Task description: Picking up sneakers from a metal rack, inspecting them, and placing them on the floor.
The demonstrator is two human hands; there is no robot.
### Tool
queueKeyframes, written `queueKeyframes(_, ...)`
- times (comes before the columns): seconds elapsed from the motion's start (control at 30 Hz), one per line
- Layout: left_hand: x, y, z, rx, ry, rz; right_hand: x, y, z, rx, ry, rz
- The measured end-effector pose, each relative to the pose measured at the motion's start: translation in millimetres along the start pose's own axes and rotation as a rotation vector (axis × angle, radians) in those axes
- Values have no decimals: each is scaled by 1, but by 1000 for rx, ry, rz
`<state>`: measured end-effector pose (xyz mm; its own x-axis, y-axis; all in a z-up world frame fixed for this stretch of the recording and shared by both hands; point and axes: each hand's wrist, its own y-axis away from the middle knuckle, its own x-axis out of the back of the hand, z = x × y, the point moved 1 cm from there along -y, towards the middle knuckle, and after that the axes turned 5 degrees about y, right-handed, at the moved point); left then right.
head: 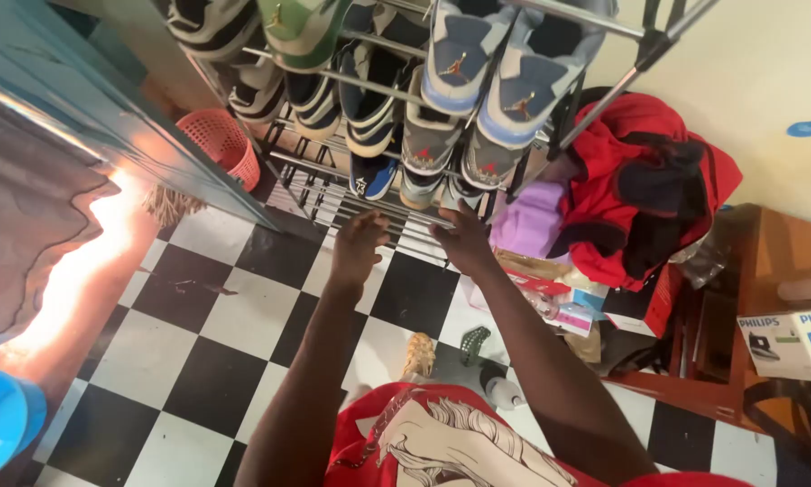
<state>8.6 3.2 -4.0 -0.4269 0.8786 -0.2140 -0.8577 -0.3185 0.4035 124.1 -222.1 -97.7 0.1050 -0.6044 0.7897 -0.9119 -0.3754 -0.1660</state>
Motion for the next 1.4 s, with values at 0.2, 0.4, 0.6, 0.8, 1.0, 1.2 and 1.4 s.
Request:
queueKeyframes(0.2,-21,-51,0,40,-34,-98,16,-33,-8,91,71,-116)
queueKeyframes(0.4,-29,-79,28,128,-71,-215,-2,-43,15,-203,190,-65)
queueKeyframes(0.6,-24,-124,3,232,-110,-357,9,-12,-1,-353,169,35)
queueKeyframes(0.8,-31,-129,-27,401,-206,-376,37,3,-49,-300,103,220)
queueKeyframes(1.0,-38,-115,-3,420,-150,-516,3,34,-39,-400,132,177)
queueKeyframes(1.2,-18,-133,20,350,-22,-609,-9,60,-75,-417,139,231)
queueKeyframes(1.4,3,-138,-42,564,-42,-424,83,39,-147,-515,-115,139)
